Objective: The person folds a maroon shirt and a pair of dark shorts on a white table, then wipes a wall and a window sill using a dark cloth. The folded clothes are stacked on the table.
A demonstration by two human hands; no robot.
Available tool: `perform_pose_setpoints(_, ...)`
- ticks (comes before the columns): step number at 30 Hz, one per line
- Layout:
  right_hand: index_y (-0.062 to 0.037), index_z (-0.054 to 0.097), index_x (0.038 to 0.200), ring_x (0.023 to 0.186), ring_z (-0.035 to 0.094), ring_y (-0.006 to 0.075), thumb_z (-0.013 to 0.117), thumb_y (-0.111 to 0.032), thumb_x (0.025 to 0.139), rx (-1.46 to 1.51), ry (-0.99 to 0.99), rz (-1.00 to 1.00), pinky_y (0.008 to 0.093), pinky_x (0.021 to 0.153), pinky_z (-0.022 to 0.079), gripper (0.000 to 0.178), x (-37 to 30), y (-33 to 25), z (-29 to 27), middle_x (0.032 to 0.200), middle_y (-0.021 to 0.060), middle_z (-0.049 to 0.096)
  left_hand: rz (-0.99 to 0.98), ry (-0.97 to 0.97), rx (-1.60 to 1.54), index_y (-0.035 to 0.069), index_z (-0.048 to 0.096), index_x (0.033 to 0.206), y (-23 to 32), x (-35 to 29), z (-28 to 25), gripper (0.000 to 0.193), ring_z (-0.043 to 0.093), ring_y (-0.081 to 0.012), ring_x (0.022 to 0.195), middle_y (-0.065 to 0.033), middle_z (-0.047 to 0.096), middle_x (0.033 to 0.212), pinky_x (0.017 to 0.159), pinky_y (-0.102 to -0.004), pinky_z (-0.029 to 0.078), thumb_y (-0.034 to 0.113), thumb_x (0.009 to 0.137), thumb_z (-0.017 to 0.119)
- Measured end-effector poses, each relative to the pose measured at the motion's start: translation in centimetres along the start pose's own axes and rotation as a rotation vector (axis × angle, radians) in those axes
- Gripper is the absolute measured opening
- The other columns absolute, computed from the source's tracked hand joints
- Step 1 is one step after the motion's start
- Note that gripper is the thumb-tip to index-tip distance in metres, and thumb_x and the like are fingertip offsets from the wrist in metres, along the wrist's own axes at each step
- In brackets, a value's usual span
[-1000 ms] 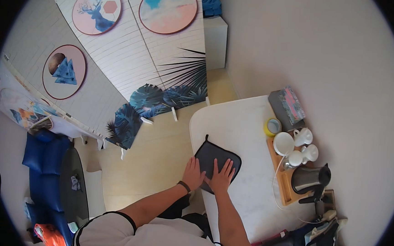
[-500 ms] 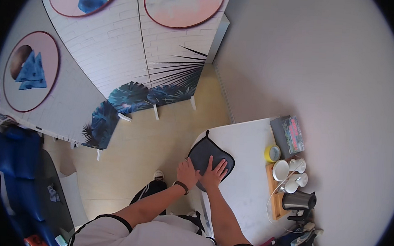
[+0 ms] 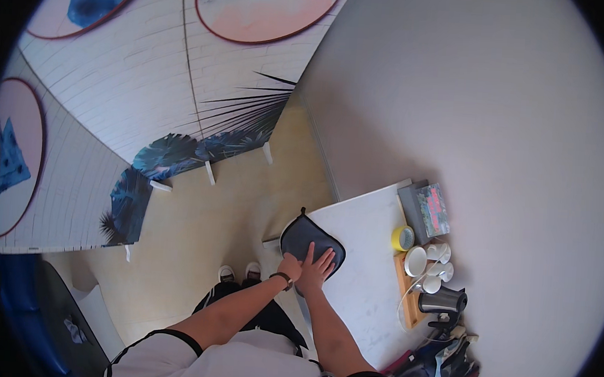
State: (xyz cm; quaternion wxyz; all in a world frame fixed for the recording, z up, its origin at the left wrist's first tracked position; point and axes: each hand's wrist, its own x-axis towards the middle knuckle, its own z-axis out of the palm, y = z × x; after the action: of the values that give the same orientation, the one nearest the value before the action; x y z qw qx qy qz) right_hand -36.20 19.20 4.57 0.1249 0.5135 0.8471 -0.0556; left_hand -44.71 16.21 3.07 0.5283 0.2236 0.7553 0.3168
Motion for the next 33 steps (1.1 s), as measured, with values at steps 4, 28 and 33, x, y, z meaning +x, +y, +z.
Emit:
perform_pose_setpoints(4,-0.0213,0.006,0.159,0.147,-0.002,0.0513,0.052,-0.04,0.093,0.018,0.078,-0.048,0.0644,0.115,0.008,0.083,0.8,-0.7,-0.2,0.157,0.0367,-0.004,-0.004,0.022,0.007,-0.017,0.033,0.115,-0.4,0.9,-0.6,0.05,0.066,-0.0443,0.096,-0.0342,0.066,0.099,0.081,-0.0474,0.054,0.023,0.095,0.056)
perform_pose_setpoints(28,-0.0245,0.034,0.153,0.149,0.016,0.0417,0.063,-0.037,0.086,0.374,0.253,0.078,0.0625,0.115,0.015,0.074,8.6,-3.8,-4.3,0.159,0.029,0.017,0.45,-0.457,0.845,-0.011,0.054,0.116,1.7,15.0,-7.5,0.042,0.064,-0.047,0.098,-0.0336,0.065,0.103,0.085,-0.0527,0.051,0.025,0.095,0.048)
perform_pose_setpoints(33,-0.023,0.035,0.152,0.149,0.017,0.0398,0.061,-0.033,0.087,0.37,0.22,0.213,0.0598,0.116,0.014,0.071,11.5,-4.0,-6.3,0.159,0.0266,0.018,0.547,-0.409,0.797,-0.01,0.056,0.113,2.4,19.5,-7.5,0.04,0.064,-0.0466,0.097,-0.0328,0.066,0.103,0.084,-0.0528,0.051,0.024,0.095,0.044)
